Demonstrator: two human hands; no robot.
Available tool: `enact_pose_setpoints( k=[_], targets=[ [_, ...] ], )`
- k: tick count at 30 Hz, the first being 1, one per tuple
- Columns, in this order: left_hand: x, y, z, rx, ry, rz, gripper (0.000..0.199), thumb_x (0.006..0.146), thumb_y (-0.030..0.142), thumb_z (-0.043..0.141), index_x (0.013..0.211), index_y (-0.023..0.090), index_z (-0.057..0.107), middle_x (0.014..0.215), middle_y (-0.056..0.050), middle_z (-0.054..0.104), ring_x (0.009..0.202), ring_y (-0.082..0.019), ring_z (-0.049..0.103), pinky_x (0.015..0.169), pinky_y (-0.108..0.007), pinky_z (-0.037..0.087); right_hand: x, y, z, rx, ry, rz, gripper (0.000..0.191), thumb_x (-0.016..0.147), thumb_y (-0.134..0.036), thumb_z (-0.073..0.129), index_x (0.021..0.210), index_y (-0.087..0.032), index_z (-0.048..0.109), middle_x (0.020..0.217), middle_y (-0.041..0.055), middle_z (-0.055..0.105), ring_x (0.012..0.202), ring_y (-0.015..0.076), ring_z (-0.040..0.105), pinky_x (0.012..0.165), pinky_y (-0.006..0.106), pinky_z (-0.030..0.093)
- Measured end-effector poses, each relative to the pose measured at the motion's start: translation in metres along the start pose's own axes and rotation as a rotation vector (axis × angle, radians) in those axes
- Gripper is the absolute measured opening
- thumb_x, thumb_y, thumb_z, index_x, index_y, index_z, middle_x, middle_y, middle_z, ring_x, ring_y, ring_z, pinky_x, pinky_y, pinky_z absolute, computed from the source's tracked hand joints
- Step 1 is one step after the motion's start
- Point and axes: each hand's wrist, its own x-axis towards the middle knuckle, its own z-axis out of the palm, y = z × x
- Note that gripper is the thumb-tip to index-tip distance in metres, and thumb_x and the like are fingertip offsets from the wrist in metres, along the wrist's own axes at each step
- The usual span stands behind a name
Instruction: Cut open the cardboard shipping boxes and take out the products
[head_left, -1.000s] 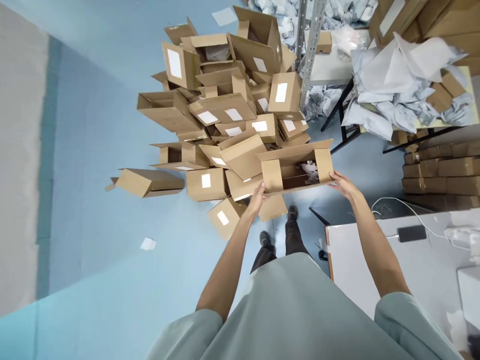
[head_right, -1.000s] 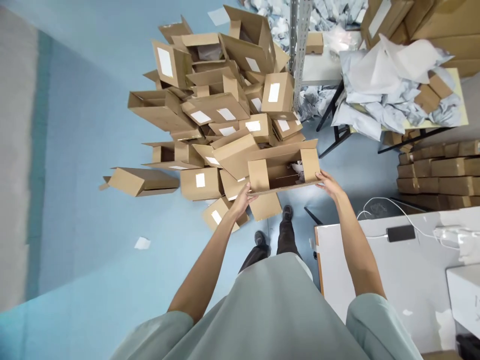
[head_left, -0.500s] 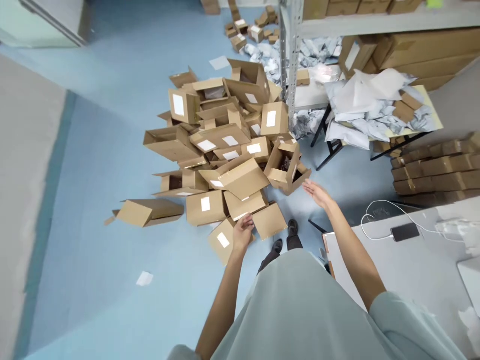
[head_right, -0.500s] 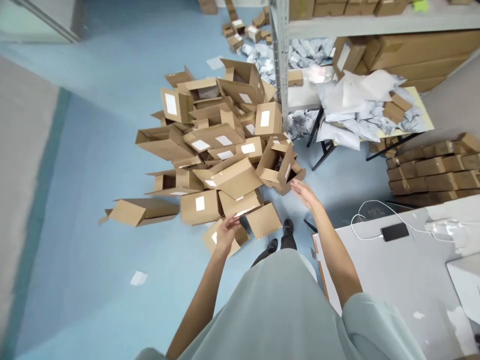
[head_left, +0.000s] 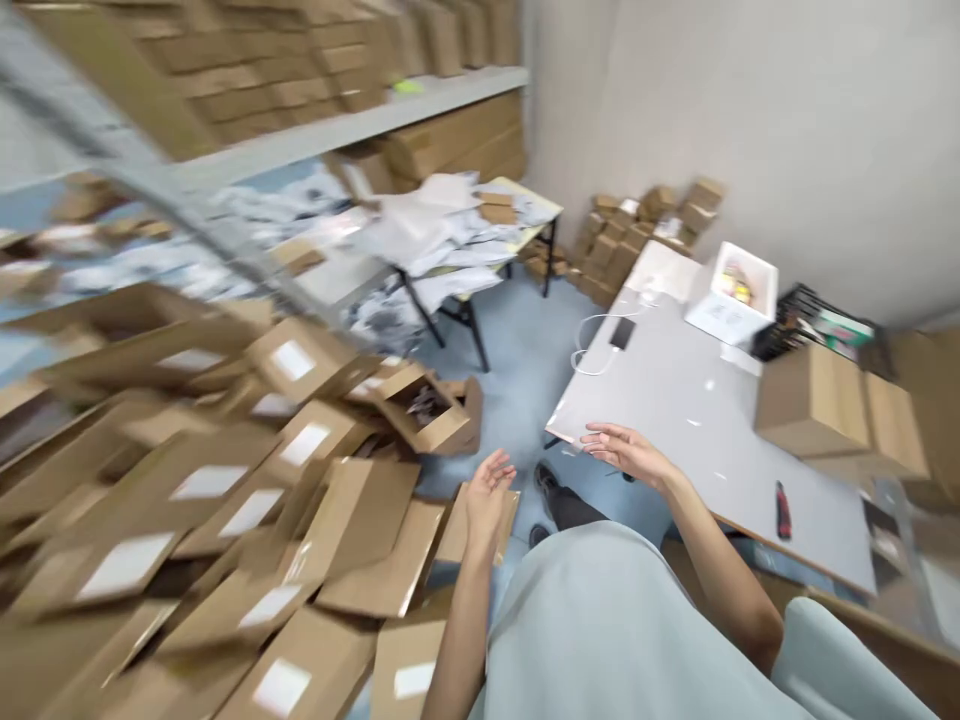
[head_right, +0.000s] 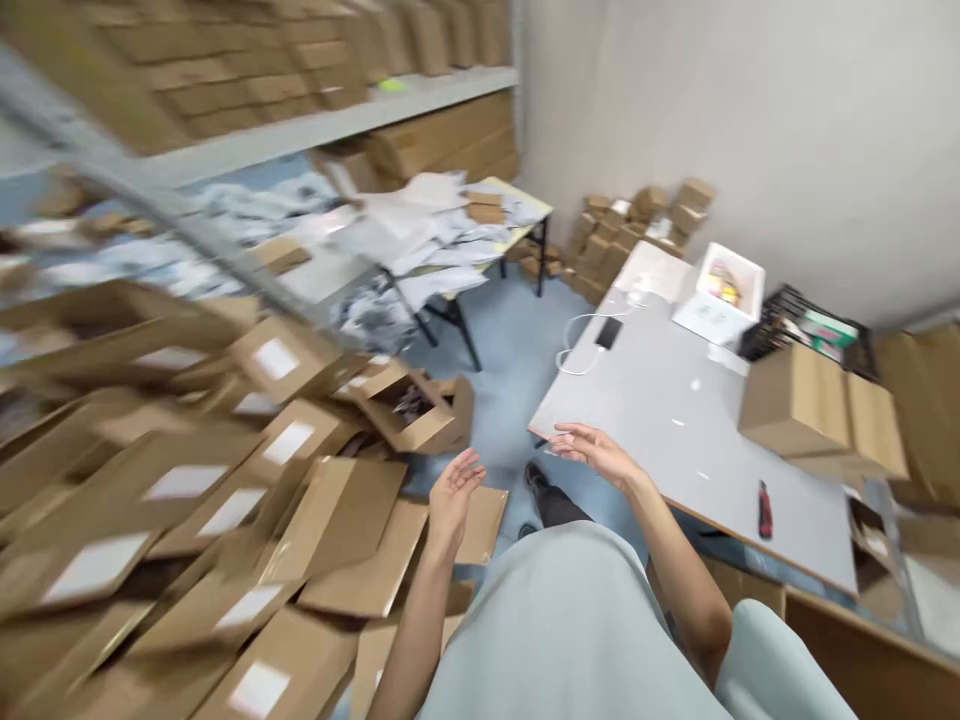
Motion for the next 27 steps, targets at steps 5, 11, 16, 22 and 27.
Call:
enact_pose_setpoints(
  k=[5, 11, 16, 22, 27],
  targets=[
    [-0.004, 0.008, 0.094, 0.086, -0.305, 0.027, 0.067, 0.068, 0.039, 0.094, 0.131, 0.023, 0.076, 0.132, -0.014, 0.080, 0.108, -0.027, 0.081, 0.118, -0.055, 0.063, -0.107, 0.016, -0.063, 0.107, 0.305, -0.132, 0.063, 0.083, -0.064, 0.100, 0.133, -0.028, 0.085, 0.134, 0.0126, 0.086, 0.124, 0.0306, 0.083, 0.128, 0.057, 0.054],
    [-0.053, -0.009, 0.199, 0.222, -0.620, 0.006, 0.070, 0.072, 0.045, 0.097, 0.135, 0.024, 0.076, 0.134, -0.014, 0.079, 0.111, -0.027, 0.081, 0.116, -0.052, 0.064, -0.201, 0.048, -0.116, 0.271, 0.587, -0.280, 0.062, 0.082, -0.064, 0.101, 0.131, -0.028, 0.087, 0.134, 0.0131, 0.086, 0.126, 0.0325, 0.082, 0.128, 0.059, 0.054],
    [-0.101, -0.032, 0.288, 0.349, -0.856, -0.010, 0.069, 0.073, 0.048, 0.094, 0.135, 0.024, 0.077, 0.134, -0.015, 0.079, 0.110, -0.028, 0.081, 0.112, -0.052, 0.065, -0.258, 0.080, -0.165, 0.360, 0.768, -0.335, 0.059, 0.085, -0.062, 0.099, 0.133, -0.030, 0.087, 0.138, 0.0131, 0.085, 0.129, 0.0334, 0.080, 0.125, 0.059, 0.056],
    [-0.164, -0.069, 0.428, 0.435, -1.092, -0.021, 0.062, 0.079, 0.044, 0.090, 0.137, 0.024, 0.078, 0.137, -0.015, 0.080, 0.116, -0.030, 0.082, 0.115, -0.052, 0.063, -0.314, 0.117, -0.275, 0.391, 0.966, -0.398, 0.066, 0.080, -0.062, 0.101, 0.136, -0.031, 0.084, 0.145, 0.0134, 0.081, 0.140, 0.0352, 0.074, 0.124, 0.060, 0.057],
    [-0.222, -0.113, 0.558, 0.415, -1.208, -0.059, 0.063, 0.087, 0.051, 0.086, 0.141, 0.022, 0.076, 0.149, -0.020, 0.077, 0.133, -0.035, 0.078, 0.119, -0.055, 0.061, -0.345, 0.129, -0.404, 0.420, 1.101, -0.418, 0.080, 0.075, -0.064, 0.102, 0.142, -0.029, 0.078, 0.149, 0.0164, 0.076, 0.146, 0.0365, 0.069, 0.124, 0.058, 0.057]
  ],
)
